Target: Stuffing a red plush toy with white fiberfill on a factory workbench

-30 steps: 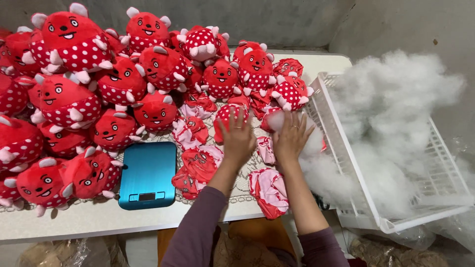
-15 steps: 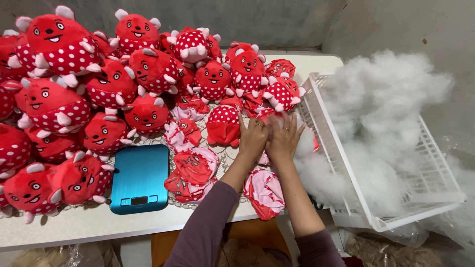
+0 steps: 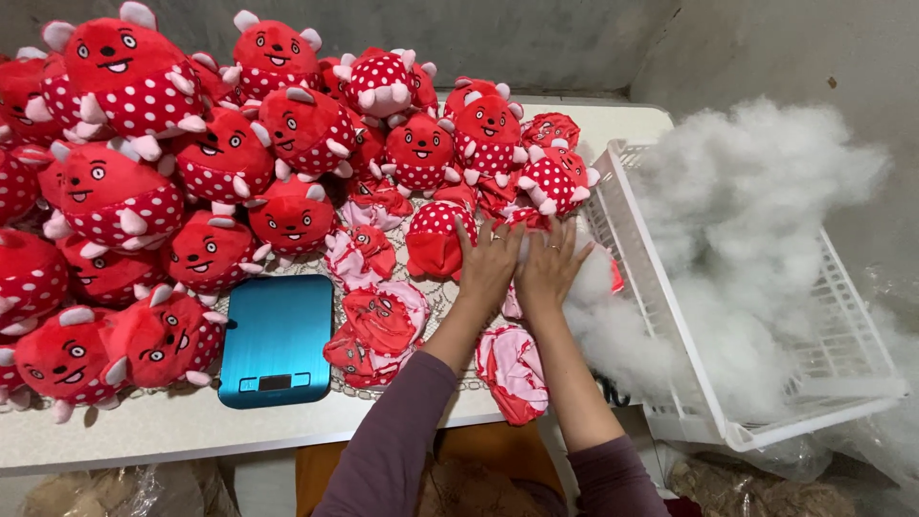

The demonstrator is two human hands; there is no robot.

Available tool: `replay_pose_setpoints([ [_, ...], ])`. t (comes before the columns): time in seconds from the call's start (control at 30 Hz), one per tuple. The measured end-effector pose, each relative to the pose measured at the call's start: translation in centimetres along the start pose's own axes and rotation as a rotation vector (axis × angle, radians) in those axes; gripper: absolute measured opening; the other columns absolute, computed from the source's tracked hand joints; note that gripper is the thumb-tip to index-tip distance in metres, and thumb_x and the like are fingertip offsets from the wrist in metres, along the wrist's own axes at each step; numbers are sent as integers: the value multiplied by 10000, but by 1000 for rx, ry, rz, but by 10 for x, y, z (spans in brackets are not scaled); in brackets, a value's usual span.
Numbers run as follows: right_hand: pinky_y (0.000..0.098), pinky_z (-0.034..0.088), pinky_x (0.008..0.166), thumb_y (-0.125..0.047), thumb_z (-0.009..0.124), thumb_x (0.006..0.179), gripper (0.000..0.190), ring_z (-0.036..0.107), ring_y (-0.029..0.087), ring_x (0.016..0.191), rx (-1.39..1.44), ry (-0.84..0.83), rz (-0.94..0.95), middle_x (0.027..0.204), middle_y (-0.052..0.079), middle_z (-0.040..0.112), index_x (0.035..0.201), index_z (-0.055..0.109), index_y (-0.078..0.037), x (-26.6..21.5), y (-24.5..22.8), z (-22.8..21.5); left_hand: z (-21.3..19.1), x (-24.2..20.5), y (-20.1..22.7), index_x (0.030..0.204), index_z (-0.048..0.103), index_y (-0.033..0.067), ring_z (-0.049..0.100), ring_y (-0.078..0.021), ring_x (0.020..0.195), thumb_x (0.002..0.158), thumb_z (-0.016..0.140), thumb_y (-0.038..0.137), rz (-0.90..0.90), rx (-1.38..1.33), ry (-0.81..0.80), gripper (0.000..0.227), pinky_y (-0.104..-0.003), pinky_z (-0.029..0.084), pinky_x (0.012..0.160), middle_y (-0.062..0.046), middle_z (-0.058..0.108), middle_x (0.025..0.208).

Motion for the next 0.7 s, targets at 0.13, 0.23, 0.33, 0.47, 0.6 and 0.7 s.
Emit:
replay_pose_setpoints([
  [0.13, 699, 106, 1192, -187, 654, 873, 292, 350, 337, 1520, -64, 66, -30, 1499, 70, 548, 1158, 676, -242, 3, -13, -13, 14, -2, 5, 1136, 682, 132, 635, -267, 962, 953, 563, 153, 8, 51, 45, 219, -802, 294, 1057, -49, 653, 821],
  [0.23, 711, 75, 1192, -240, 608, 928, 283, 325, 326, 1535, -122, 84, -58, 1523, 33, 540, 1201, 660, -290, 4, -17, -18, 14, -3, 3, 1099, 701, 109, 623, -272, 909, 943, 569, 138, 17, 110, 90, 206, -789, 320, 1054, -61, 612, 770],
  [0.33, 717, 134, 1177, -218, 584, 958, 136, 406, 347, 1486, -64, 116, -85, 1408, 78, 624, 1051, 681, -200, 4, -10, -13, 23, -8, -3, 965, 716, 88, 611, -294, 876, 883, 592, 107, 41, 76, 95, 150, -812, 272, 1065, -89, 598, 741],
  [0.47, 723, 222, 1140, -142, 529, 984, 197, 489, 366, 1414, -40, 129, -57, 1328, 128, 659, 1111, 676, -110, 3, 1, -7, 15, -7, -10, 881, 695, 98, 606, -290, 884, 836, 599, 116, 34, 58, 50, 107, -817, 243, 1074, -96, 605, 754],
  [0.6, 746, 239, 1102, -97, 493, 988, 273, 498, 426, 1388, -64, 116, 46, 1312, 184, 655, 1196, 664, -51, 7, 29, -4, -7, 0, -32, 930, 675, 100, 611, -312, 927, 787, 678, 152, -58, 43, 19, 152, -841, 264, 1027, -113, 644, 855],
  [0.7, 751, 109, 1169, -155, 757, 781, 598, 295, 439, 1509, 73, -203, 122, 1517, 136, 487, 1353, 581, -159, 12, 30, -9, -3, -1, -40, 1000, 665, 132, 592, -266, 867, 815, 650, 246, -27, 33, 62, 217, -792, 273, 1073, -64, 573, 747],
])
Point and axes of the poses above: each hand's wrist, its own x-axis towards the middle knuckle, its own z-axis out of the palm, y = z × x, the point moved 5 cm from there along x, towards the middle knuckle
